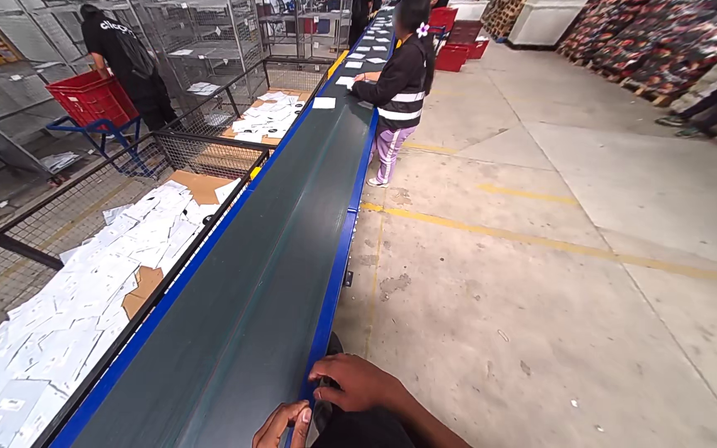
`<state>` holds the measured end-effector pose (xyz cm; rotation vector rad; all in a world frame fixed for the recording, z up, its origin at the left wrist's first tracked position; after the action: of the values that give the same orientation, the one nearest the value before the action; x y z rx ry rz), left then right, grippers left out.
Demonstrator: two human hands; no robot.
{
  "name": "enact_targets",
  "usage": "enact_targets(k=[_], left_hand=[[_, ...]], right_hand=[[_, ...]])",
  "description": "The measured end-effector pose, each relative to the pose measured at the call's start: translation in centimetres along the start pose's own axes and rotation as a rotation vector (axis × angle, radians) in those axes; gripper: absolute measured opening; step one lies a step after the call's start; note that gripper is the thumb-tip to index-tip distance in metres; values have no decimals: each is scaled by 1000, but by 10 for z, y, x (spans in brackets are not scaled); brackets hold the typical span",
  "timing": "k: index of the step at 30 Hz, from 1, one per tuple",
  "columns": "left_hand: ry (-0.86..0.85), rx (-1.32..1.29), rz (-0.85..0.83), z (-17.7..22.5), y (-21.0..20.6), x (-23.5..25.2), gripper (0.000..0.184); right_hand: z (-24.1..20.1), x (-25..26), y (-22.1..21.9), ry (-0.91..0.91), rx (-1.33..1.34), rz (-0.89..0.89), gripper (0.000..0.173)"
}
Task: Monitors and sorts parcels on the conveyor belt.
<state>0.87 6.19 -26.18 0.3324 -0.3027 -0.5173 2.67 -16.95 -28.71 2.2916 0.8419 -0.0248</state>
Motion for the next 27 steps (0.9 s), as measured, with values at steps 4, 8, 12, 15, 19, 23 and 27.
enact_targets(k=[4,8,12,15,19,23,27], left_hand=[[10,4,1,-2,0,-1,20],[20,2,4,-1,1,-1,20],[29,-12,10,-2,2,-1,18],[24,-16,18,-3,2,0,18],[24,-17,23,-4,2,0,18],[27,-16,23,-6,3,0,18],[35,-14,14,-8,2,1,17]], right_hand=[[2,1,-1,6,5,-6,35],[2,1,-1,2,7,0,34],[3,2,-1,10,16,0,35],[4,3,-1,6,11,-7,35],[4,6,1,3,8,-20,35],[4,8,0,5,14,-23,35],[7,8,-2,2,12,-33,35]])
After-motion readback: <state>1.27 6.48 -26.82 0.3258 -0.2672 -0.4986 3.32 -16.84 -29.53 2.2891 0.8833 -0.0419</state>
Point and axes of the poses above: each hand's wrist, its own x-axis towards the middle knuckle, its own y-axis out of the back of the hand, z = x × y, the point moved 2 cm from there along x, towards the middle knuckle, and after that the axes turned 5 degrees about -z, right-handed, at the moved point
